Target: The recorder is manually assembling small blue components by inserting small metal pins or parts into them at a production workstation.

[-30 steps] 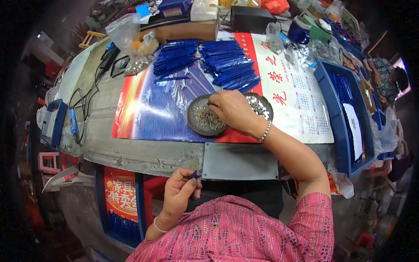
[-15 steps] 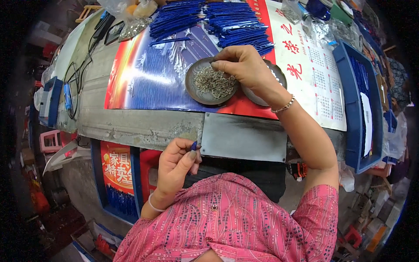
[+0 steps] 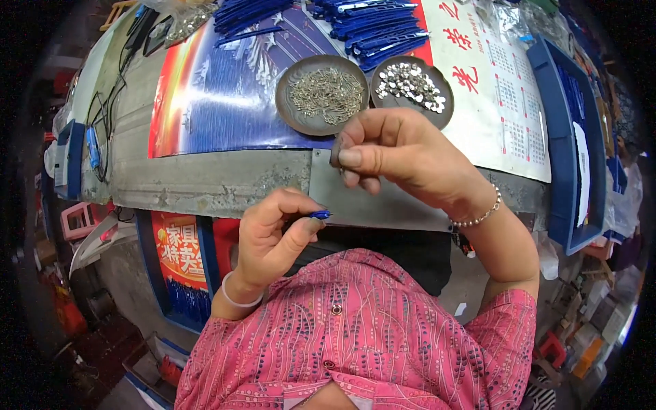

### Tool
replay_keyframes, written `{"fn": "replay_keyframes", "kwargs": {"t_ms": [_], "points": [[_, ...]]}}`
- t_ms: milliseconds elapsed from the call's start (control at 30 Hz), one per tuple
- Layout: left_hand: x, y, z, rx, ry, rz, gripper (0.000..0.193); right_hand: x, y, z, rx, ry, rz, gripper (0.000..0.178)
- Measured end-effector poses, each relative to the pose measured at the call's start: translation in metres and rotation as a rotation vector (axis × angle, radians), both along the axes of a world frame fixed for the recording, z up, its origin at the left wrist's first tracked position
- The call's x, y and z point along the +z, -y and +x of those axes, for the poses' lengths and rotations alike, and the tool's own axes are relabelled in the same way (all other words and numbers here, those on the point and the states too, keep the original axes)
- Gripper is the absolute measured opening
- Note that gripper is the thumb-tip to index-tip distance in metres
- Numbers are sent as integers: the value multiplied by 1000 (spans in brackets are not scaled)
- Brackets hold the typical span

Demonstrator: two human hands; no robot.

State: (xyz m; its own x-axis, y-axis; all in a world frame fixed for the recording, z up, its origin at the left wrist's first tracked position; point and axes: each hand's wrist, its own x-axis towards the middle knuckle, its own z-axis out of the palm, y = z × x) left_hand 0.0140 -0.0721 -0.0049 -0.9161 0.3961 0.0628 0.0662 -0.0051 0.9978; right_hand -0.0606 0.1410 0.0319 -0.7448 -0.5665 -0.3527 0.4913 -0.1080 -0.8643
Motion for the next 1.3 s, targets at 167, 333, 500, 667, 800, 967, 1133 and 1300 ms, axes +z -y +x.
{"fn": "replay_keyframes", "kwargs": {"t_ms": [167, 333, 500, 667, 800, 967, 1133, 1300], "points": [[-2, -10, -3, -11, -22, -5, 9, -6, -4, 9, -15, 82, -114, 17], [-2, -12, -2, -16, -36, -18, 9, -14, -11, 1, -6, 44, -151, 16], [-2, -11, -6, 13, -203, -91, 12, -17, -11, 1, -38, 0, -158, 20], [-2, -10, -12, 70, -492, -257, 19, -8, -12, 3, 8, -51, -78, 17], [4, -2, -16, 28, -801, -521, 28, -4, -10, 14, 43, -99, -11, 14], [5, 4, -17, -1, -976, -618, 30, -10, -9, 23, 39, -18, -4, 12], [10, 5, -20, -51, -1093, -659, 27, -16, -5, 29, 81, -152, 77, 13], [10, 5, -22, -61, -1149, -648, 25, -13, -2, 32, 158, -219, 140, 14]]}}
